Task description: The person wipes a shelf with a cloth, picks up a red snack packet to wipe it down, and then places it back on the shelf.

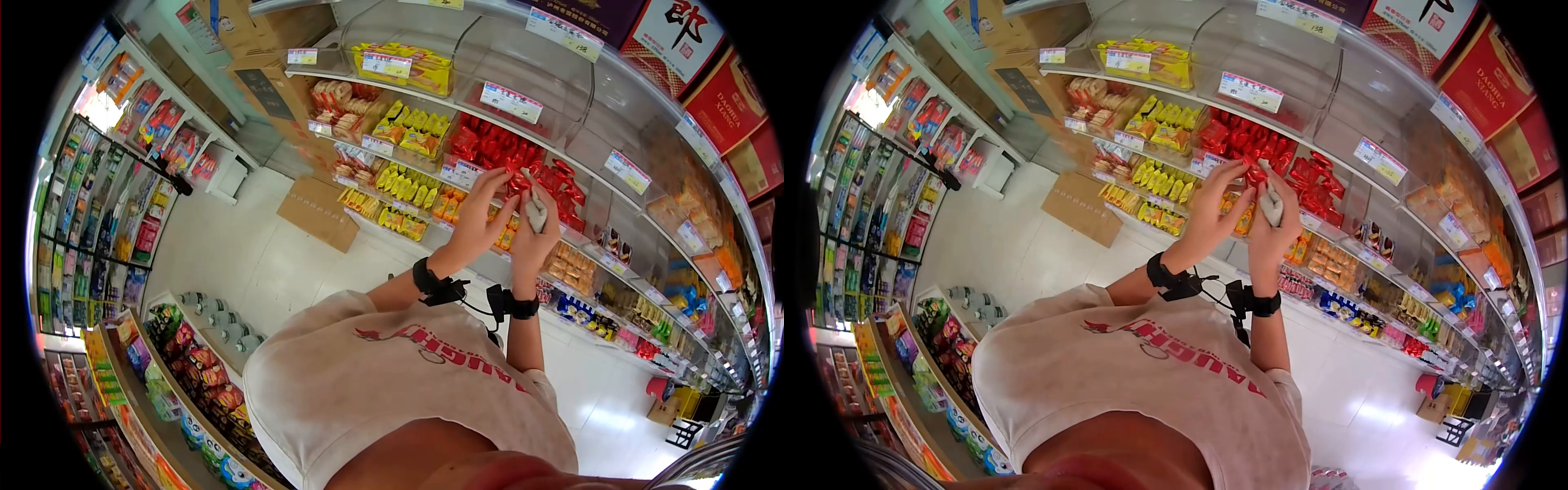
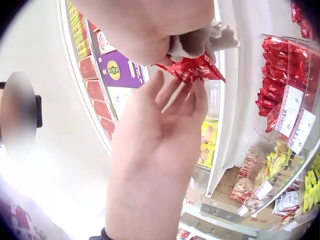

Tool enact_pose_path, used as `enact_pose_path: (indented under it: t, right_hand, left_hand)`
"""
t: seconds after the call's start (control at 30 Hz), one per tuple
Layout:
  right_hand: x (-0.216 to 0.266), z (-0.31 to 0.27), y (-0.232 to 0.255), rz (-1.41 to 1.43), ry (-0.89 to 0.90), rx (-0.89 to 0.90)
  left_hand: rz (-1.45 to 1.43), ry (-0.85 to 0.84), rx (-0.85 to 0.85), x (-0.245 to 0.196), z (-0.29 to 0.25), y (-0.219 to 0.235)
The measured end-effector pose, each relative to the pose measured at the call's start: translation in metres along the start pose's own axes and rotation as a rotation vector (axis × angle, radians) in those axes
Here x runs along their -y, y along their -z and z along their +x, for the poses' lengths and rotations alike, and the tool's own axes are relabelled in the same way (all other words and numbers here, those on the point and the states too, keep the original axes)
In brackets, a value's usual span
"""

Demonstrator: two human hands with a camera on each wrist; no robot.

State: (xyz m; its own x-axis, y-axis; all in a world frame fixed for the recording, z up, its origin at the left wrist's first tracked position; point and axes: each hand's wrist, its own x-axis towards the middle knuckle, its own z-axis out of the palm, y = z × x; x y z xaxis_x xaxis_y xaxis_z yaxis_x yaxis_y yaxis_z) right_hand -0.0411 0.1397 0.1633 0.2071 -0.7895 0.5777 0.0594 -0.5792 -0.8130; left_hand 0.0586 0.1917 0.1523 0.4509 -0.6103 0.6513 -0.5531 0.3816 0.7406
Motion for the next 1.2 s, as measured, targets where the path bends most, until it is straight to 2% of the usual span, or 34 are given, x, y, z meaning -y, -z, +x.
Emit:
enact_pose_path:
  t: [0.07,0.13,0.17,0.23,0.3,0.33,0.47,0.57,0.63,0.67,0.7,0.77,0.8,0.9,0.93,1.03,1.1,1.13,1.2]
  right_hand:
    - [0.008,-0.001,-0.005,0.026,0.064,0.077]
    - [0.018,-0.004,-0.008,0.023,0.106,0.191]
    - [0.016,-0.007,-0.007,0.083,0.075,0.23]
    - [0.007,-0.007,-0.006,0.193,0.017,0.289]
    - [0.005,-0.006,-0.002,0.247,-0.124,0.317]
    - [0.005,-0.007,0.0,0.275,-0.193,0.33]
    - [0.019,0.002,0.009,0.349,-0.258,0.305]
    - [0.018,0.003,0.012,0.418,-0.364,0.144]
    - [0.009,0.002,0.015,0.735,-0.64,0.066]
    - [0.006,0.002,0.016,0.837,-0.697,0.053]
    - [0.003,0.001,0.016,0.938,-0.755,0.035]
    - [0.0,-0.006,0.014,1.029,-0.734,0.058]
    - [0.0,-0.009,0.014,0.954,-0.755,0.075]
    - [-0.001,-0.015,0.002,0.398,-0.479,0.192]
    - [0.003,-0.016,-0.004,0.411,-0.494,0.117]
    - [0.003,-0.016,-0.008,0.248,-0.38,0.069]
    - [0.01,-0.017,-0.01,0.211,-0.397,0.06]
    - [0.014,-0.017,-0.011,0.189,-0.406,0.05]
    - [0.018,-0.02,-0.014,0.281,-0.416,0.022]
  left_hand:
    - [0.012,0.0,0.087,0.005,-0.003,-0.003]
    - [-0.184,0.131,0.143,-0.01,0.002,0.002]
    - [-0.287,0.201,0.176,-0.015,0.002,0.004]
    - [-0.221,0.237,0.229,-0.007,0.003,0.006]
    - [-0.129,0.306,0.302,-0.006,0.002,0.008]
    - [-0.109,0.27,0.279,-0.001,-0.001,0.004]
    - [-0.217,0.25,0.256,-0.004,-0.01,0.0]
    - [-0.327,0.164,0.364,-0.012,-0.005,0.006]
    - [-0.152,-0.012,0.229,-0.013,-0.004,0.009]
    - [-0.066,-0.105,0.157,-0.011,-0.001,0.01]
    - [-0.101,-0.014,0.165,-0.008,0.002,0.012]
    - [-0.164,0.175,0.18,0.001,0.005,0.022]
    - [-0.222,0.264,0.163,0.004,0.007,0.027]
    - [-0.271,0.334,0.145,0.015,0.011,0.036]
    - [-0.296,0.342,0.131,0.016,0.01,0.037]
    - [-0.383,0.365,0.126,0.015,0.003,0.038]
    - [-0.452,0.374,0.158,0.019,0.006,0.05]
    - [-0.544,0.437,0.149,0.018,0.006,0.055]
    - [-0.525,0.406,0.186,0.013,0.006,0.065]
